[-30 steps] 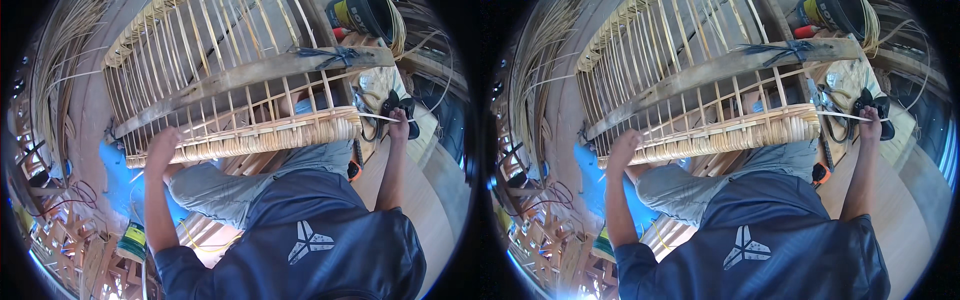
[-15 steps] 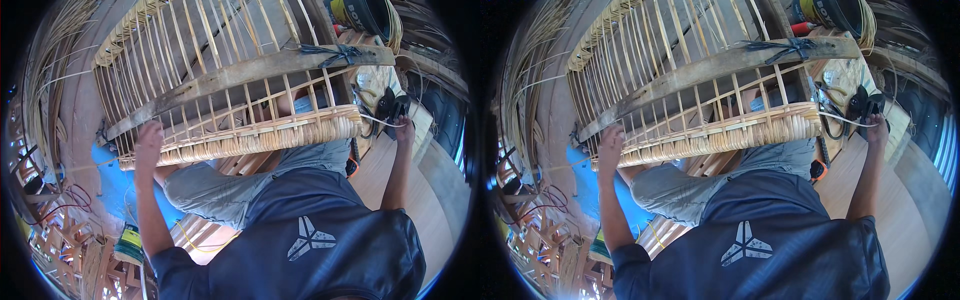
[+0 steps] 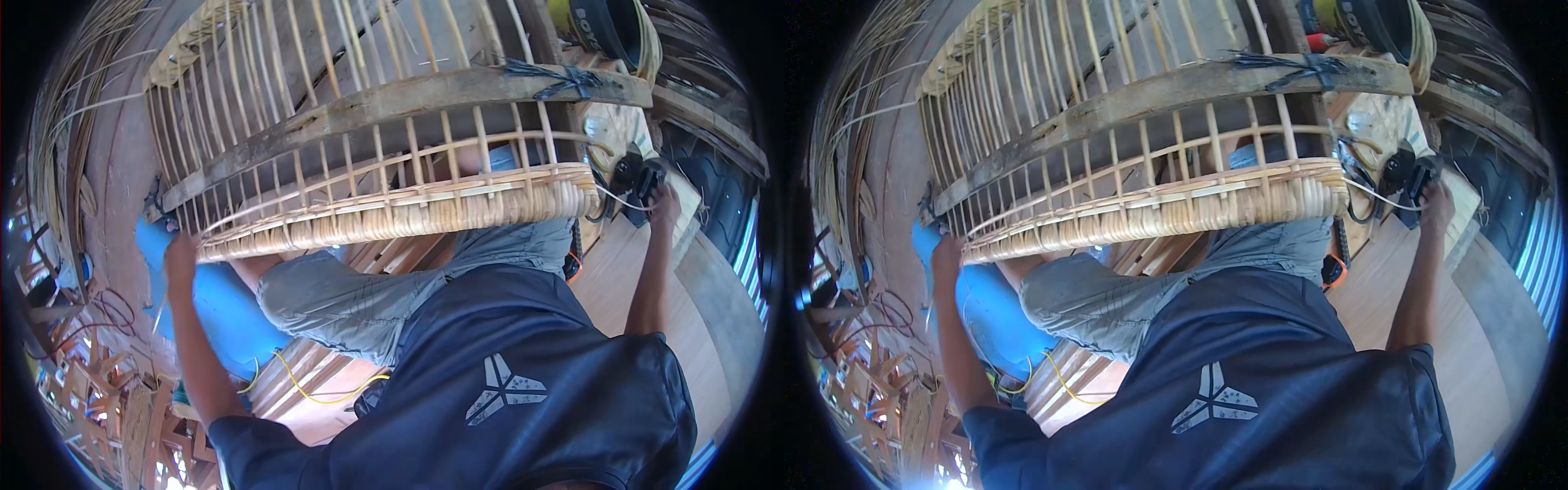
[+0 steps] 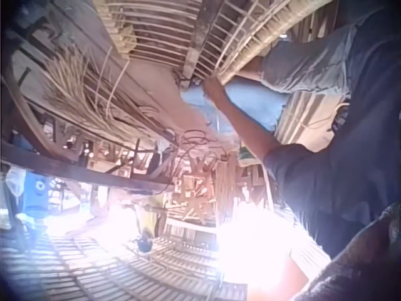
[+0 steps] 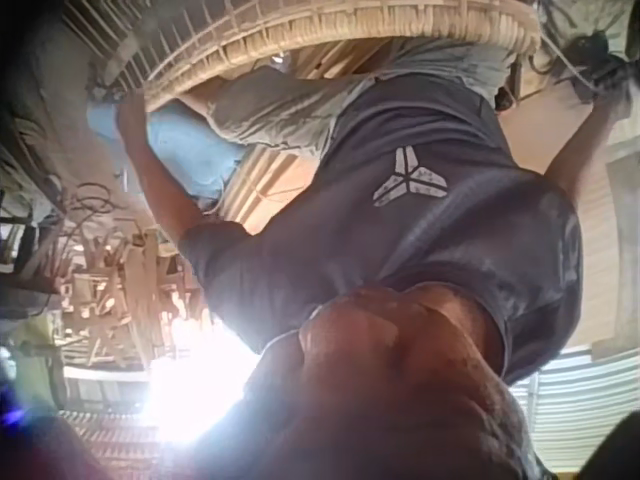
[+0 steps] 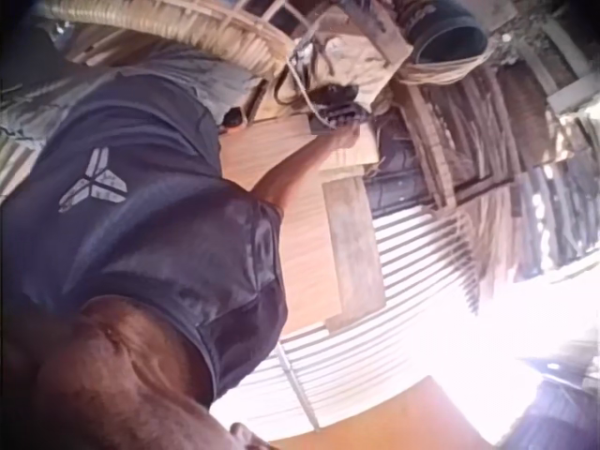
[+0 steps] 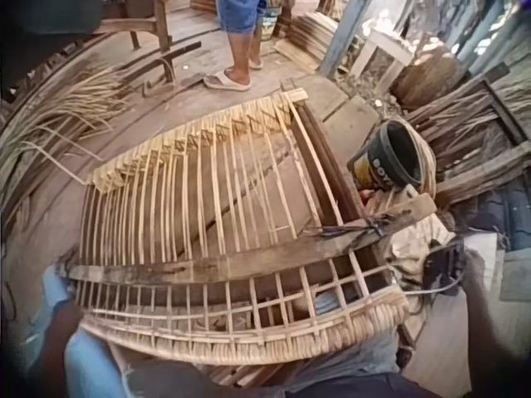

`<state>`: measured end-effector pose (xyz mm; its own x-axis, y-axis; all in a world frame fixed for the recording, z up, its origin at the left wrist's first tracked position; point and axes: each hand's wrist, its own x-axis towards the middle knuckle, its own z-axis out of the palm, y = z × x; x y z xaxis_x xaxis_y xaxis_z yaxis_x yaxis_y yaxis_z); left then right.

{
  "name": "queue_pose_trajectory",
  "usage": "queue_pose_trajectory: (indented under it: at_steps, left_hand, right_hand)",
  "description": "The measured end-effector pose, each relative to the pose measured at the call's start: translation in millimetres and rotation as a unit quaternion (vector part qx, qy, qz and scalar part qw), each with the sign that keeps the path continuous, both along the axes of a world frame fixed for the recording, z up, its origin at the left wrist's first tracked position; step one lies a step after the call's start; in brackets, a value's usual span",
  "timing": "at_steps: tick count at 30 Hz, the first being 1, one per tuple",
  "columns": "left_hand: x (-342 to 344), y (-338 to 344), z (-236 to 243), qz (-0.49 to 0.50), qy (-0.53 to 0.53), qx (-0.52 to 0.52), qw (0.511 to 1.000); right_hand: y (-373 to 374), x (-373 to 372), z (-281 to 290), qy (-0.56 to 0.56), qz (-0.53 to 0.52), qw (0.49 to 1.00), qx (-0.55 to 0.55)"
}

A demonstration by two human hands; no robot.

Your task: Weaving and assembling a rattan furniture piece frame.

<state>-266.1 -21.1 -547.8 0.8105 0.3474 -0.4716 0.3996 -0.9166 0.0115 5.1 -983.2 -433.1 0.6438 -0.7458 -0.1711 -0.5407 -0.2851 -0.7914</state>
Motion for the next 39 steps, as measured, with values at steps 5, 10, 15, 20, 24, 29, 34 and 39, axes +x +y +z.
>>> queue_pose_trajectory:
  at_steps: [5,10,15,20,24,29,34,39]
  left_hand:
    - [-85,94,-4,0.205,0.212,0.282,0.913]
    - [9,-36,5,-0.05,-0.074,0.024,0.996]
    - [72,-164,55,0.065,-0.064,-0.269,0.959]
    - [67,-158,44,0.046,-0.04,-0.314,0.947]
    - [84,-169,50,0.144,0.019,-0.364,0.92]
    - [98,-166,58,0.084,0.09,-0.31,0.943]
    - [27,-48,27,-0.017,0.026,-0.096,0.995]
    - [-94,87,45,0.02,0.19,0.181,0.965]
  right_hand:
    - [106,15,-3,0.033,0.294,0.951,-0.095]
    - [130,22,10,-0.023,0.236,0.97,0.06]
    - [126,23,4,-0.028,0.262,0.959,0.102]
    - [132,29,5,-0.034,0.24,0.957,0.157]
    - [127,31,8,-0.01,0.259,0.953,0.154]
    - [129,29,13,-0.015,0.26,0.953,0.158]
    - [211,12,27,0.034,0.473,0.873,-0.111]
    - [253,-14,16,-0.043,0.501,0.814,-0.289]
